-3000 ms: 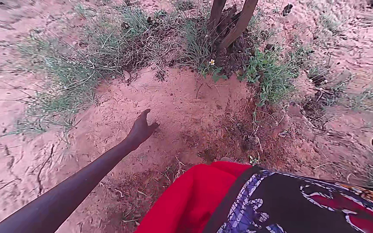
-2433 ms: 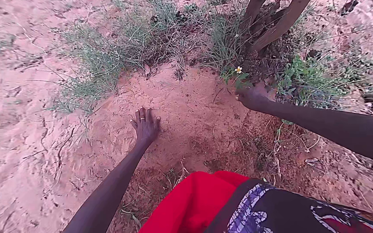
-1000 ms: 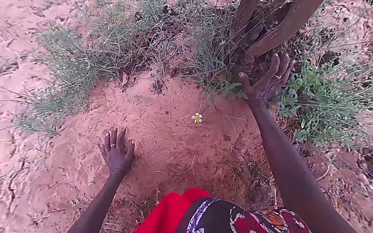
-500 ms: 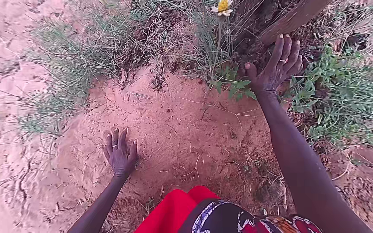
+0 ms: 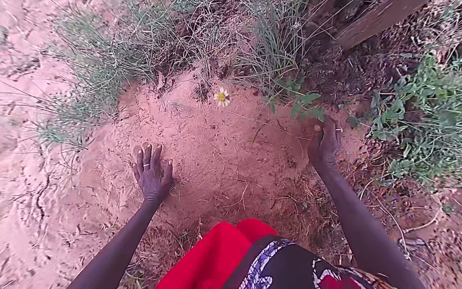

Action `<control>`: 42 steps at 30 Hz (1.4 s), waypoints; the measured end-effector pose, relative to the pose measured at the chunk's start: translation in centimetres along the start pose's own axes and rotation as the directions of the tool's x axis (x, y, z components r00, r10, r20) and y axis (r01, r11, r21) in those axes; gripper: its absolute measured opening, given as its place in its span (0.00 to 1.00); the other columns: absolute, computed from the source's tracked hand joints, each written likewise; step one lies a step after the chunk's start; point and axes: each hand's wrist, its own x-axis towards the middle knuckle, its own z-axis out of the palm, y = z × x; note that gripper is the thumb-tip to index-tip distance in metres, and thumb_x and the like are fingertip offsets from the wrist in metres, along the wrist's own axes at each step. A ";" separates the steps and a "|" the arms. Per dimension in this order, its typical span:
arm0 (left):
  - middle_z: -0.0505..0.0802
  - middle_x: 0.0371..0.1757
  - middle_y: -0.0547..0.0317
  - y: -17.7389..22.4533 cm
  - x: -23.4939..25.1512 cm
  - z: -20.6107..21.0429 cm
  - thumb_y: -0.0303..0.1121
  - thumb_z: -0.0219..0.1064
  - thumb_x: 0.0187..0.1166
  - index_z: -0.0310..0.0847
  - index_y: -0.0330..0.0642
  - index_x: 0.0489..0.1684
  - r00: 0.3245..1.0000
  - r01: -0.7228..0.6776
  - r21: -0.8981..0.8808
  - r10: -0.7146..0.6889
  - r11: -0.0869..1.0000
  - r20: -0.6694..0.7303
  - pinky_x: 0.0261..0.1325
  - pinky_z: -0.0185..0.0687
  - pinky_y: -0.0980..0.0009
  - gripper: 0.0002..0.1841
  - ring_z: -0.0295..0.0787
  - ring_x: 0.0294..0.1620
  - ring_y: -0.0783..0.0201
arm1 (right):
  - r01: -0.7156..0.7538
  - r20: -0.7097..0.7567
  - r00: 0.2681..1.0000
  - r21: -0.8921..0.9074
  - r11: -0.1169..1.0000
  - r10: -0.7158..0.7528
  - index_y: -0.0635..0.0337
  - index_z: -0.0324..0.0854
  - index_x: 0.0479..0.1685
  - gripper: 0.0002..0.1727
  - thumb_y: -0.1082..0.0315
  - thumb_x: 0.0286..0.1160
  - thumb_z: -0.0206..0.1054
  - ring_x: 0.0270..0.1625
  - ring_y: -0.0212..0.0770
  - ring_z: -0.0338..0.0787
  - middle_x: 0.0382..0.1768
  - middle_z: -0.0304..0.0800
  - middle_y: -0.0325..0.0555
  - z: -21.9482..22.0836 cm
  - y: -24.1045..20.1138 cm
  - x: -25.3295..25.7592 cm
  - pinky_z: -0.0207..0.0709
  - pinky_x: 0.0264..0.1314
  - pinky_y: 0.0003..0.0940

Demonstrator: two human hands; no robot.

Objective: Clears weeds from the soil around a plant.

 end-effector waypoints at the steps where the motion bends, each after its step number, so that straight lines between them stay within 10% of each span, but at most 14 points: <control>1: 0.69 0.89 0.38 0.0 0.0 0.0 0.62 0.42 0.81 0.73 0.46 0.84 1.000 0.005 0.000 -0.005 1.000 0.011 0.87 0.38 0.29 0.39 0.51 0.92 0.29 | -0.057 0.014 0.998 -0.011 0.998 0.057 0.75 0.77 0.71 0.21 0.72 0.89 0.48 0.66 0.73 0.86 0.63 0.85 0.76 -0.5 -0.1 1.1 0.76 0.69 0.65; 8: 0.70 0.88 0.37 0.1 0.1 0.2 0.61 0.40 0.82 0.73 0.46 0.84 1.000 -0.016 0.037 0.016 0.999 -0.007 0.86 0.41 0.29 0.39 0.53 0.91 0.29 | 0.186 -0.083 0.976 -0.169 0.968 -0.202 0.67 0.87 0.62 0.17 0.81 0.78 0.60 0.44 0.69 0.95 0.58 0.92 0.69 0.1 -1.4 5.6 0.85 0.36 0.60; 14: 0.69 0.89 0.41 0.3 0.2 0.0 0.61 0.40 0.82 0.73 0.46 0.84 1.000 0.018 0.036 -0.017 0.999 -0.011 0.88 0.40 0.32 0.39 0.53 0.92 0.32 | 0.055 0.105 0.993 0.013 0.998 -0.056 0.74 0.84 0.60 0.15 0.81 0.78 0.61 0.54 0.76 0.91 0.60 0.89 0.74 -0.3 -3.3 6.9 0.79 0.53 0.73; 18: 0.67 0.91 0.44 0.2 0.0 0.3 0.60 0.39 0.82 0.72 0.50 0.84 1.000 0.022 0.033 -0.023 0.999 0.012 0.88 0.40 0.33 0.37 0.50 0.93 0.33 | -0.078 0.003 0.997 0.292 0.953 0.080 0.79 0.84 0.48 0.12 0.77 0.81 0.58 0.37 0.46 0.89 0.38 0.90 0.66 -0.2 -1.7 6.2 0.82 0.48 0.43; 24: 0.68 0.91 0.45 0.5 0.2 0.0 0.60 0.40 0.82 0.73 0.49 0.84 1.000 0.025 0.027 -0.025 0.999 0.016 0.89 0.40 0.34 0.38 0.50 0.94 0.34 | -0.015 0.027 1.000 0.183 0.983 0.011 0.81 0.83 0.47 0.13 0.80 0.83 0.53 0.43 0.68 0.90 0.40 0.89 0.75 -3.4 -1.4 5.6 0.79 0.50 0.65; 28: 0.65 0.92 0.47 0.5 0.2 0.0 0.60 0.40 0.82 0.71 0.51 0.86 0.999 0.034 0.016 -0.035 0.999 0.042 0.89 0.37 0.32 0.37 0.47 0.95 0.36 | 0.192 -0.107 0.979 0.215 0.958 -0.172 0.78 0.83 0.44 0.16 0.70 0.89 0.55 0.37 0.49 0.90 0.35 0.89 0.65 -7.4 -5.5 6.8 0.84 0.47 0.44; 33: 0.65 0.93 0.48 0.5 0.5 0.1 0.60 0.41 0.83 0.70 0.53 0.87 0.998 0.042 0.002 -0.042 0.999 0.045 0.88 0.37 0.31 0.36 0.47 0.95 0.37 | 0.011 -0.066 0.998 0.123 0.992 -0.003 0.75 0.76 0.52 0.20 0.63 0.95 0.47 0.45 0.52 0.91 0.42 0.89 0.64 -10.8 -6.6 7.2 0.81 0.52 0.49; 37: 0.67 0.91 0.46 1.4 1.0 -1.0 0.58 0.47 0.85 0.69 0.55 0.86 0.984 0.141 -0.086 -0.130 0.986 0.120 0.86 0.32 0.27 0.33 0.46 0.94 0.36 | -0.226 0.149 0.969 0.216 0.950 0.197 0.74 0.73 0.57 0.16 0.65 0.92 0.54 0.37 0.48 0.85 0.39 0.84 0.59 -10.1 -7.8 1.9 0.80 0.44 0.50; 42: 0.70 0.87 0.37 5.1 3.6 -2.6 0.56 0.61 0.85 0.67 0.54 0.87 0.896 0.418 -0.063 -0.400 0.906 0.192 0.81 0.40 0.23 0.33 0.53 0.91 0.33 | -0.378 0.622 0.744 0.090 0.921 0.244 0.65 0.83 0.67 0.18 0.72 0.80 0.68 0.40 0.46 0.87 0.41 0.91 0.56 -3.7 -7.9 -1.7 0.80 0.51 0.47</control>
